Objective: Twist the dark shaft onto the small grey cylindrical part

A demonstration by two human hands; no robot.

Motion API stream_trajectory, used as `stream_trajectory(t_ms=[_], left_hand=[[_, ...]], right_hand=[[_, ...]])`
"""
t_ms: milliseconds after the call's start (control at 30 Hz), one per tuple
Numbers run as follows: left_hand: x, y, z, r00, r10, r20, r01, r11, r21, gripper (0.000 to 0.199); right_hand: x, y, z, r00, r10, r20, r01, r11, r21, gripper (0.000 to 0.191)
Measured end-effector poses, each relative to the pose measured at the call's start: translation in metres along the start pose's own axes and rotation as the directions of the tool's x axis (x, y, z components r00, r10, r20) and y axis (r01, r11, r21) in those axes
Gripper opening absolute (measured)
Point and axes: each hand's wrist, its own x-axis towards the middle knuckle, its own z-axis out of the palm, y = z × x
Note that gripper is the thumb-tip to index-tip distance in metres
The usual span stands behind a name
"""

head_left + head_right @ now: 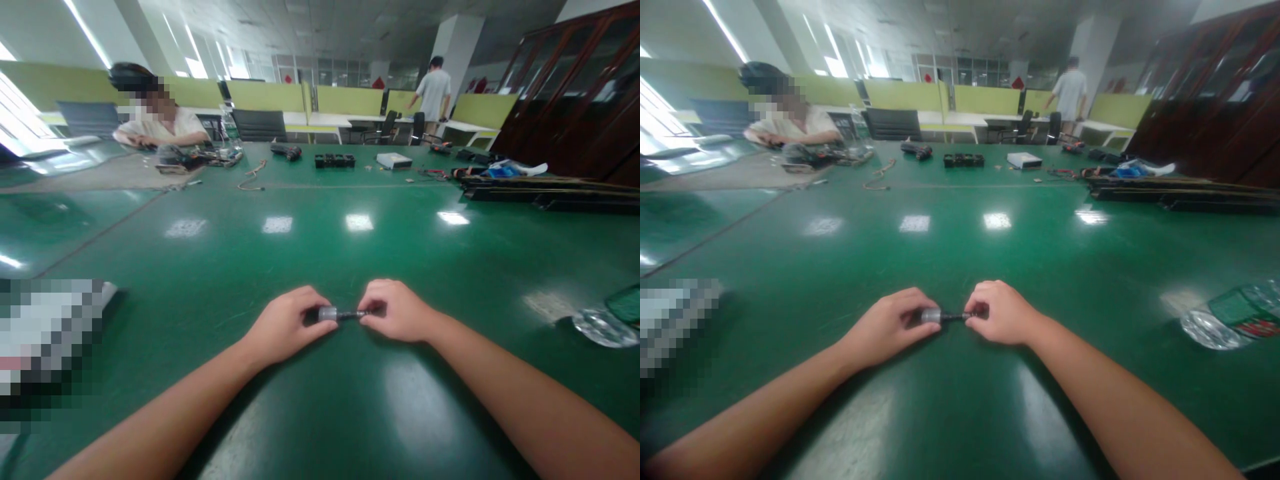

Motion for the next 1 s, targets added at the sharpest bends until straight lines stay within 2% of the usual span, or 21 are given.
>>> stream_trajectory(t_ms=[400,600,1000], left_hand=[[0.0,-0.001,0.0,1.0,0.0,-0.003,0.0,1.0,0.003,0.03],[0.0,0.0,-0.001,1.0,-0.017,0.012,0.017,1.0,0.006,0.03],[0.0,0.0,-0.001,1.0,-0.023,0.015,0.023,1.0,0.007,0.029]], right_hand=[[-0.001,0.0,-0.009,0.999,0.012,0.044,-0.013,1.0,0.006,0.007],[-0.003,0.002,-0.017,0.995,0.082,0.061,-0.084,0.996,0.035,0.006],[-0.003,0.003,-0.017,0.994,0.079,0.072,-0.083,0.995,0.058,0.007]])
